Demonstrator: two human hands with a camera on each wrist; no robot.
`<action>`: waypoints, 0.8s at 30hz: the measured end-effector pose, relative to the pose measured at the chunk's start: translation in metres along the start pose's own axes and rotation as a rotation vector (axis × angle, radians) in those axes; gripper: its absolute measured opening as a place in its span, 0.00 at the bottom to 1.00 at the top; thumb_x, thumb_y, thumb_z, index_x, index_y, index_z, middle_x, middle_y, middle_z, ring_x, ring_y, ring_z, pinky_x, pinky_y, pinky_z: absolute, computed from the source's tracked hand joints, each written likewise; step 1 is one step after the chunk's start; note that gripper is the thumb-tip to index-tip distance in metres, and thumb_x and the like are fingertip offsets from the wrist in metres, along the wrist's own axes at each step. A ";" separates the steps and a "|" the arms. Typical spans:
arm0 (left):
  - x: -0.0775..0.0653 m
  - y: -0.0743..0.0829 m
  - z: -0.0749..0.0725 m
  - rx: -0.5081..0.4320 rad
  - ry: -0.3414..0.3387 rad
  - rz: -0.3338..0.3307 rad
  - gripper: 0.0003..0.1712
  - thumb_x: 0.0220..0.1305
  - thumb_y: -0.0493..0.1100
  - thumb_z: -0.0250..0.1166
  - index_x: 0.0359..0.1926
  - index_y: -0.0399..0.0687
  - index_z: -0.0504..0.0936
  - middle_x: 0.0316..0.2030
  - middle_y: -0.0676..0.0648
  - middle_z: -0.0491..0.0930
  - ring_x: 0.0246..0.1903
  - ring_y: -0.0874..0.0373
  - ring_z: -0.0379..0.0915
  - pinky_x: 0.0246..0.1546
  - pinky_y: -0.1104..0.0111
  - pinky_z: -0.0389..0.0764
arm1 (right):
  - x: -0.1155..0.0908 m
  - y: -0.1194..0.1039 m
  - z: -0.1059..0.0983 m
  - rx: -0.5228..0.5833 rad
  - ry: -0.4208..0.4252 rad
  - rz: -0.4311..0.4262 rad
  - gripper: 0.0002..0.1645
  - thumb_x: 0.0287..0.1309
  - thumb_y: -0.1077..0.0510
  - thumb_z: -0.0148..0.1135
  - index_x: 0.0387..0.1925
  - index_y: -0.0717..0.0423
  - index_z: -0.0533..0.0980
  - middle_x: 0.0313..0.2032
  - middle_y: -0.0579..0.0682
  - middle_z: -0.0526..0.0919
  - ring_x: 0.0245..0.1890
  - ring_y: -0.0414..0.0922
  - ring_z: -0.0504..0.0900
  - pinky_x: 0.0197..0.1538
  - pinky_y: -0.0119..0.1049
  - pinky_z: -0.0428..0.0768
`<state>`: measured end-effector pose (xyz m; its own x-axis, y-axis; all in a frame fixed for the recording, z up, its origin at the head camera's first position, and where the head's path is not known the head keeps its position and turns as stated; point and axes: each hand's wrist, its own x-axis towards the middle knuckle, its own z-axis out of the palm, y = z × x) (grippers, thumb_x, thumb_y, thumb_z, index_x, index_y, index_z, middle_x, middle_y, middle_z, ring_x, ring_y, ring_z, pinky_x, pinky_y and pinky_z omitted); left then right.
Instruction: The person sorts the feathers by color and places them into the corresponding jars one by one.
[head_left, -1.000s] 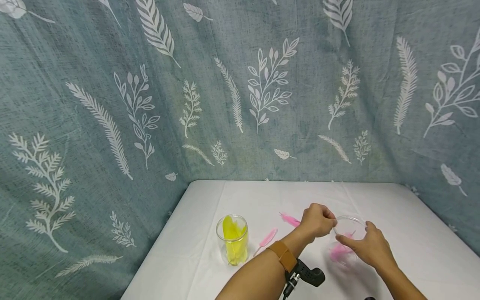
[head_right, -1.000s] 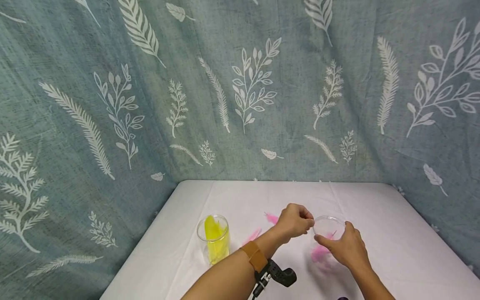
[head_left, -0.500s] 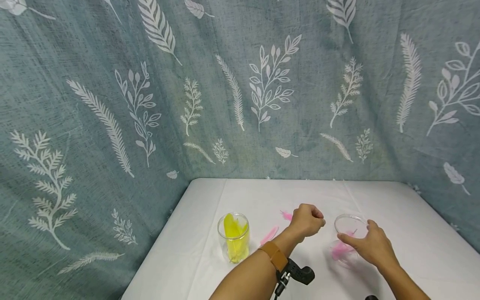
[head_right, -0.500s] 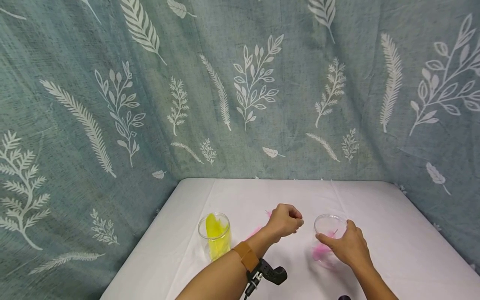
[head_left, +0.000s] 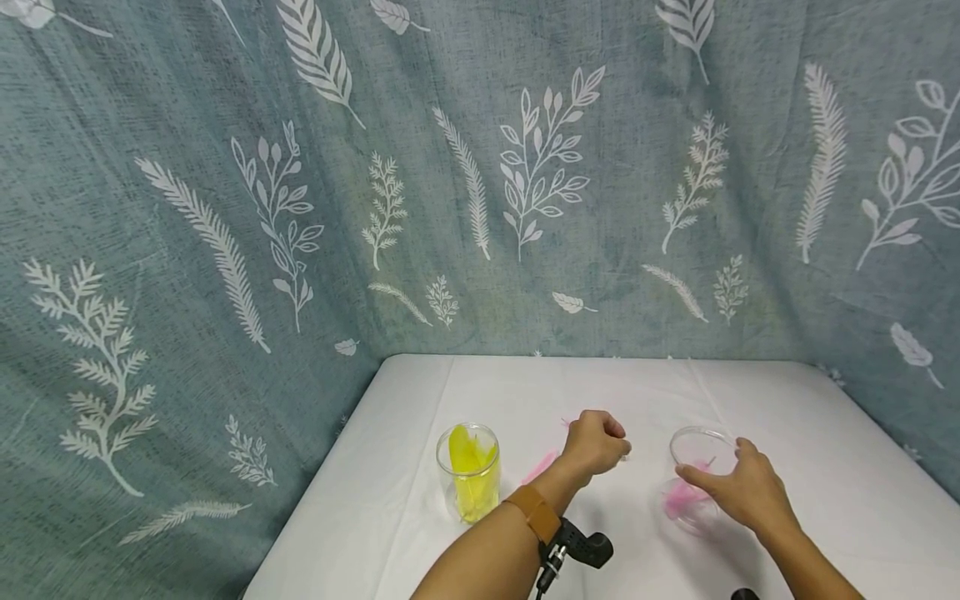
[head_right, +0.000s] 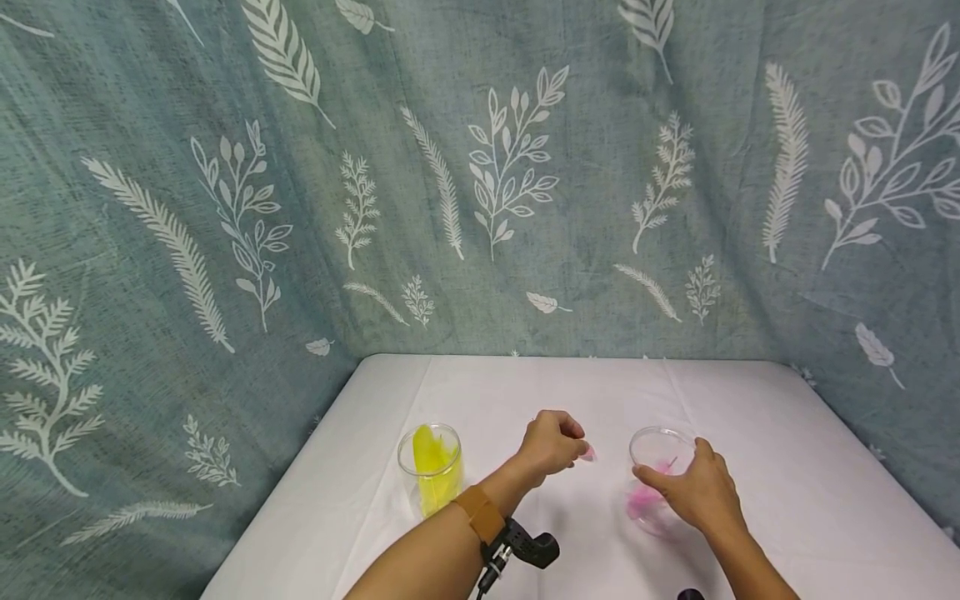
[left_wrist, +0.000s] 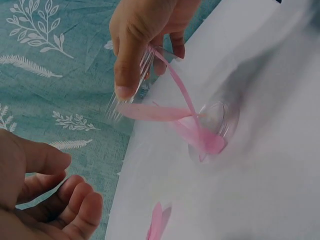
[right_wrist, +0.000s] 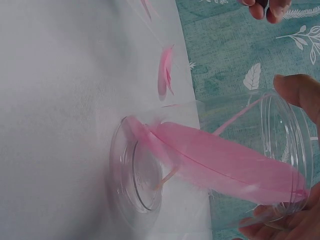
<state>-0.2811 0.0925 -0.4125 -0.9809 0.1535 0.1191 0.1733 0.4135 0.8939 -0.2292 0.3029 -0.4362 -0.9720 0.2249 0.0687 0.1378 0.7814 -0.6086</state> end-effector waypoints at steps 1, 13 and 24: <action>0.000 -0.001 -0.001 0.002 0.000 -0.002 0.11 0.49 0.32 0.72 0.22 0.47 0.77 0.20 0.54 0.73 0.20 0.63 0.71 0.21 0.70 0.75 | 0.000 0.000 0.000 -0.001 0.000 -0.003 0.74 0.46 0.29 0.67 0.63 0.87 0.44 0.57 0.87 0.53 0.56 0.80 0.57 0.54 0.69 0.62; -0.002 -0.023 -0.010 -0.015 0.029 -0.059 0.11 0.48 0.30 0.71 0.23 0.46 0.77 0.21 0.52 0.73 0.21 0.61 0.70 0.21 0.68 0.74 | -0.001 0.000 -0.001 -0.008 -0.025 0.001 0.75 0.47 0.27 0.65 0.64 0.86 0.42 0.58 0.86 0.53 0.56 0.80 0.56 0.54 0.69 0.62; -0.003 -0.043 -0.021 0.055 0.123 -0.079 0.11 0.45 0.28 0.67 0.21 0.47 0.75 0.21 0.52 0.71 0.24 0.59 0.68 0.22 0.67 0.72 | 0.000 0.000 -0.002 -0.011 -0.035 -0.007 0.75 0.48 0.27 0.65 0.64 0.86 0.41 0.58 0.87 0.52 0.56 0.80 0.56 0.53 0.69 0.62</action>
<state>-0.2872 0.0559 -0.4422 -0.9945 0.0090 0.1041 0.0961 0.4694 0.8778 -0.2293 0.3037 -0.4347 -0.9789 0.1993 0.0453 0.1329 0.7891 -0.5997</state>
